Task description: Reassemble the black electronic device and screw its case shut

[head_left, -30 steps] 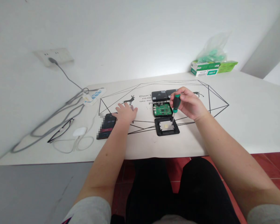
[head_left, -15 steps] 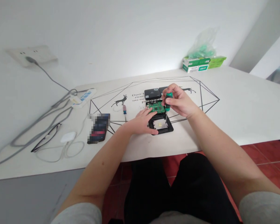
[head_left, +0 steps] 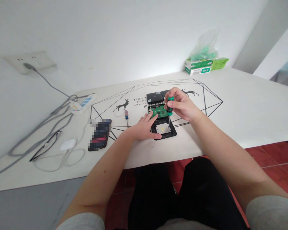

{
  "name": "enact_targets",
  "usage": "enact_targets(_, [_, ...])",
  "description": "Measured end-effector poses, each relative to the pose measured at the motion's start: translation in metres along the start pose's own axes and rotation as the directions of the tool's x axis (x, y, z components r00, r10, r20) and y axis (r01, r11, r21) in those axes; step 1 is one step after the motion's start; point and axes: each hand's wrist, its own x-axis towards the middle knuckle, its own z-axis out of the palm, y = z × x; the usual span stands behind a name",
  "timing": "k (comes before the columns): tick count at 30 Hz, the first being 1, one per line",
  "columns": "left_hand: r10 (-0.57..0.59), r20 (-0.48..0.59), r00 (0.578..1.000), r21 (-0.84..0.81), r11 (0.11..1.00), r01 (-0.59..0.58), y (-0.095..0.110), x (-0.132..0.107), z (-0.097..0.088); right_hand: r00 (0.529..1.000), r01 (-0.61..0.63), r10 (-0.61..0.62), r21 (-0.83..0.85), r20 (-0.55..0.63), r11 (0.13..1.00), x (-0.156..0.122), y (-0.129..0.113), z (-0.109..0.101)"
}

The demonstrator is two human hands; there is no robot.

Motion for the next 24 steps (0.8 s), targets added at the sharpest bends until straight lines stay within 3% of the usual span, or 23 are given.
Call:
enact_targets(9, [-0.015, -0.001, 1.0, 0.01, 1.0, 0.015, 0.0031, -0.0007, -0.0013, 0.998, 0.041, -0.039, 0.039, -0.053, 0.998, 0.0012, 0.0012, 0.0047])
enact_targets(15, [-0.021, 0.006, 1.0, 0.002, 1.0, 0.021, 0.0029, -0.0014, -0.0023, 0.997, -0.061, 0.053, 0.16, 0.054, 0.985, -0.0016, -0.0062, 0.0024])
enact_targets(24, [-0.013, 0.002, 1.0, 0.0, 1.0, 0.013, 0.0046, -0.0014, -0.0041, 0.999, 0.002, -0.004, 0.061, 0.034, 0.998, -0.002, -0.005, 0.0061])
